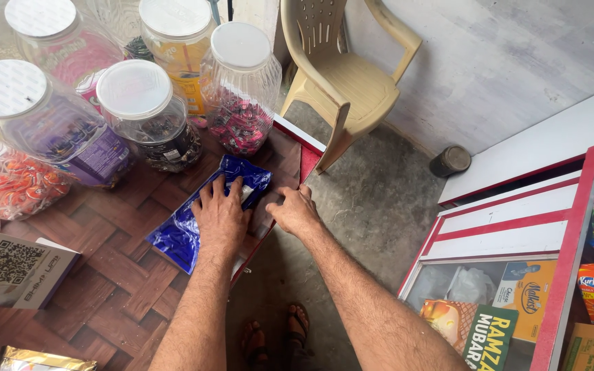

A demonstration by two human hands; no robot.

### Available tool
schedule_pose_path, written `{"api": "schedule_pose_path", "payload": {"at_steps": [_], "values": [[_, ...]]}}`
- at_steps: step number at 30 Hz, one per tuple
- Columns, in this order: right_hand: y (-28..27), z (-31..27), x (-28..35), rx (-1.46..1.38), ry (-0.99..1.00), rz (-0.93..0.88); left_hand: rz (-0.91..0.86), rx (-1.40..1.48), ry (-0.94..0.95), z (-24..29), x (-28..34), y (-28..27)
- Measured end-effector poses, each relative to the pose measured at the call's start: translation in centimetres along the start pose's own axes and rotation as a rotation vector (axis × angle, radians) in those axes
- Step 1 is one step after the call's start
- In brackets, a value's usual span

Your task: Handling and organizing various snack packets on a shop counter and in a box.

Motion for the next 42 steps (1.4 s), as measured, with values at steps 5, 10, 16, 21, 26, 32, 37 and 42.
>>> {"api": "schedule_pose_path", "payload": {"at_steps": [5,10,16,21,26,32,37,42], "values": [[0.6,0.1,-0.1,0.033,-0.024,-0.01,-0.022,0.016,-0.053,-1.4,-0.2,0.9],[0.3,-1.4,1.2,0.065,-0.019,0.007,0.186,-0.006,-0.014,-3.0,0.3,1.1],[0.5,-3.2,2.9,0.175,-0.1,0.094,0.269,-0.102,-0.108,-3.4,1.7,-0.8],[3.1,-2.8,1.4,0.297,-0.176,-0.108,0.16,-0.067,-0.037,-2.1,3.0,-1.4],[4.5,-1.7,0.7,0.288,-0.251,-0.069,-0.01,-0.044,0.087,-2.1,2.5,3.8],[4.2,-2.2,2.8,0.217,-0.329,-0.057,-0.075,0.056,0.119,-0.7,4.3,2.2],[4.2,-2.2,4.4,0.185,-0.37,-0.056,-0.173,0.173,0.12,-1.8,3.3,3.3],[3.8,-2.3,6.8,0.218,-0.6,0.155,-0.078,0.258,0.077,-2.1,5.5,1.0]]}}
Point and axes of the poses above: each hand's wrist, its own x-axis away from the middle knuckle, its own y-axis out of the palm, z = x × y, the point moved 3 cm from there along -x, towards the middle knuckle, and after that the axes turned 14 degrees about -z, right-handed, at the moved point
